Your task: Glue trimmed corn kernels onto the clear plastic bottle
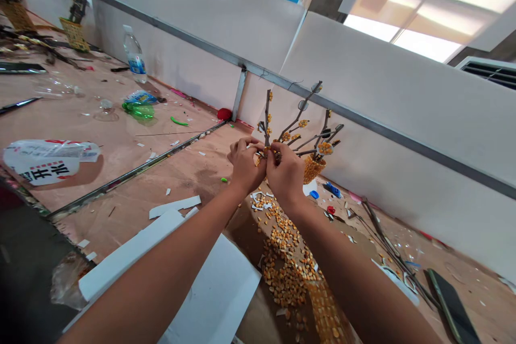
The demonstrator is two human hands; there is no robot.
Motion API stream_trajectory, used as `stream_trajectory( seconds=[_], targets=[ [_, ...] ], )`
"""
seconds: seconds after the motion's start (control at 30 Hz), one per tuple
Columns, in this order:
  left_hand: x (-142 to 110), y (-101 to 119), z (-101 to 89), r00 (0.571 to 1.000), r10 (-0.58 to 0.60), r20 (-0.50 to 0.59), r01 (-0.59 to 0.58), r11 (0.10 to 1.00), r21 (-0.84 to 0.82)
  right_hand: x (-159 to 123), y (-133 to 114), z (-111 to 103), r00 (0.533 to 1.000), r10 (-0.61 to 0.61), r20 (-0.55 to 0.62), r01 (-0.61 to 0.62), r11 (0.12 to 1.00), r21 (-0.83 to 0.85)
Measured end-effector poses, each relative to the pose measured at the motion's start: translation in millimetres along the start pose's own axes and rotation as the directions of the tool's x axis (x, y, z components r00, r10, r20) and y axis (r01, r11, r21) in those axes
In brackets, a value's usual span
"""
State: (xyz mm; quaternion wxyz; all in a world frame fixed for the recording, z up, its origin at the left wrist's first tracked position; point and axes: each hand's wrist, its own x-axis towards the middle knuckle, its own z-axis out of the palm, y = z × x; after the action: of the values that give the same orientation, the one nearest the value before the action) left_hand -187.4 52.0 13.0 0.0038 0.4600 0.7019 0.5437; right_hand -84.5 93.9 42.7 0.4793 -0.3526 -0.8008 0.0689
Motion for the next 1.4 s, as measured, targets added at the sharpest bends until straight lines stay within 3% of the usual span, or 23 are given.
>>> stream_trajectory(
  seconds=[0.7,1.07,1.4],
  targets=[
    [2.2,0.8,-3.8,0.998,-0.024,-0.057,0.016,0.990,-0.137,0.2,6.2,2.9,1.000,-0.022,0.006,0.021,0.999,0.031],
    [3.3,-3.6,0.1,1.000,0.023,0.002,-0.022,0.981,-0.191,4.6,3.3,2.3,0.997,-0.070,0.011,0.070,0.996,0.059],
    [1.7,-8.9,2.9,0.997,-0.076,-0.020,0.068,0.967,-0.247,5.3,0.4,4.9,0.997,-0.070,0.027,0.068,0.995,0.071]
  ],
)
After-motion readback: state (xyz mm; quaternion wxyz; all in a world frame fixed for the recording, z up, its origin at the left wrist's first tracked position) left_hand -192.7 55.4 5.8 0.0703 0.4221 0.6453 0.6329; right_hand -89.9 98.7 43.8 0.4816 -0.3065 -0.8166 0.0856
